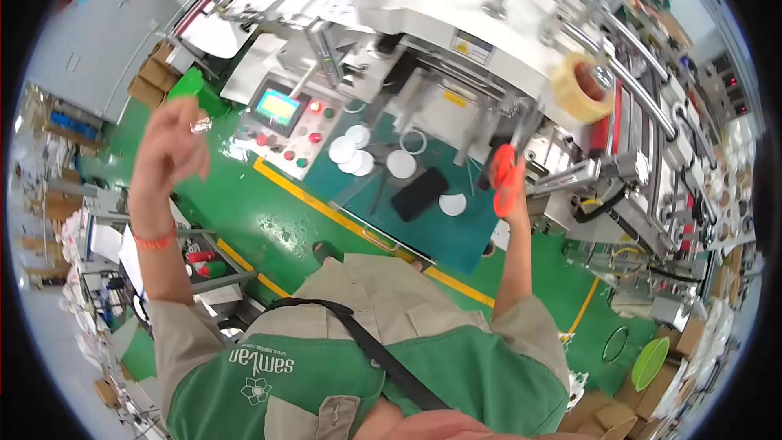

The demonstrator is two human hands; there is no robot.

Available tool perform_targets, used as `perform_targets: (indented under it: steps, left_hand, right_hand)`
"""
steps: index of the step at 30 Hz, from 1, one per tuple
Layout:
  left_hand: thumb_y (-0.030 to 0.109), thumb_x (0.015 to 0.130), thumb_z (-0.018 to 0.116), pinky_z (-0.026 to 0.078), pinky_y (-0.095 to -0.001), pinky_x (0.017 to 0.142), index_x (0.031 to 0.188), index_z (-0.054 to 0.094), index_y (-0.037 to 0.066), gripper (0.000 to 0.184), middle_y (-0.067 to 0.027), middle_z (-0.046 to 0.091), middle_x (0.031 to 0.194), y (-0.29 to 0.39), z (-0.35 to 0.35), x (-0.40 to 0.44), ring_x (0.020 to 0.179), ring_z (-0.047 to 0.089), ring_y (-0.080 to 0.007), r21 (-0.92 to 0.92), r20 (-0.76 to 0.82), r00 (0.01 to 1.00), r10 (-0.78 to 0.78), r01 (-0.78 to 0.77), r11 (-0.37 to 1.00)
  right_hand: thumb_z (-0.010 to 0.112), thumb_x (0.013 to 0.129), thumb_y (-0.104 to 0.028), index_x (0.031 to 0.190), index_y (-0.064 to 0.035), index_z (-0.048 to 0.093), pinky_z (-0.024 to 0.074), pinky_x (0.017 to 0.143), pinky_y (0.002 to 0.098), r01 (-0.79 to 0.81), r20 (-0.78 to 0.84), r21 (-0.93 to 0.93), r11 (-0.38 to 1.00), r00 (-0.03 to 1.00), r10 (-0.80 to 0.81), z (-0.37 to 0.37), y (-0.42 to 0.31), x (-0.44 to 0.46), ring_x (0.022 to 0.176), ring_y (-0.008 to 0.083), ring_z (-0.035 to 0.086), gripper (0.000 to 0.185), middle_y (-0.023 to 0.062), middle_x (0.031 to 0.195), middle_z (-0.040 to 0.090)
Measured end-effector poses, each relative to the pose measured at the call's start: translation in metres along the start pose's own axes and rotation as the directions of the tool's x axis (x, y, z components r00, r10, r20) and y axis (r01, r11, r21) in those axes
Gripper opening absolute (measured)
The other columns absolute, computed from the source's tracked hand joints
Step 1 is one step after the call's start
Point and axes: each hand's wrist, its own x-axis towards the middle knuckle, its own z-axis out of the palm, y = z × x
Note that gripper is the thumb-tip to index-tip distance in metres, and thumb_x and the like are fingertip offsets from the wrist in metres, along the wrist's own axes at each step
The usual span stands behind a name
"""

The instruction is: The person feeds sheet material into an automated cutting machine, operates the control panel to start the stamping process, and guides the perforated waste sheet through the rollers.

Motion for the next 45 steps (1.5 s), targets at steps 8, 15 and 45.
perform_targets:
  steps: [8,15,45]
  left_hand:
    - [0.006,0.079,0.066,0.040,-0.0179,0.044,0.066,0.027,0.016,0.042,0.0076,0.033,0.057,0.039,-0.163,-0.034,0.042,0.031,-0.0002,0.301,0.047,0.999,0.001,-0.015,0.954]
    - [0.006,0.081,0.070,0.038,-0.0190,0.045,0.064,0.025,0.014,0.049,0.0078,0.032,0.058,0.026,-0.275,-0.034,0.050,0.039,-0.0005,0.383,0.188,0.978,-0.090,0.012,0.923]
    - [0.009,0.086,0.070,0.038,-0.0181,0.048,0.068,0.035,0.012,0.039,0.0087,0.041,0.062,-0.007,-0.468,0.368,0.057,0.044,0.0005,0.553,0.585,0.759,-0.286,-0.116,0.825]
  right_hand:
    - [0.083,0.070,-0.018,0.119,-0.0006,0.050,0.0501,0.084,0.0372,-0.506,-0.584,-0.563,0.654,0.803,0.119,0.106,0.013,-0.141,0.104,0.0254,0.061,0.061,0.0154,0.114,0.059]
    - [0.073,0.081,-0.027,0.115,-0.0001,0.057,0.0456,0.090,0.0393,-0.508,-0.632,-0.754,0.417,0.734,-0.248,0.129,0.073,-0.150,0.104,0.0306,0.057,0.046,0.0165,0.113,0.058]
    - [0.062,0.092,-0.012,0.107,-0.0039,0.063,0.0439,0.054,0.0192,-0.428,0.093,-0.018,0.904,0.899,0.427,0.497,-0.023,0.261,0.064,0.0031,0.055,0.017,-0.0013,0.075,0.061]
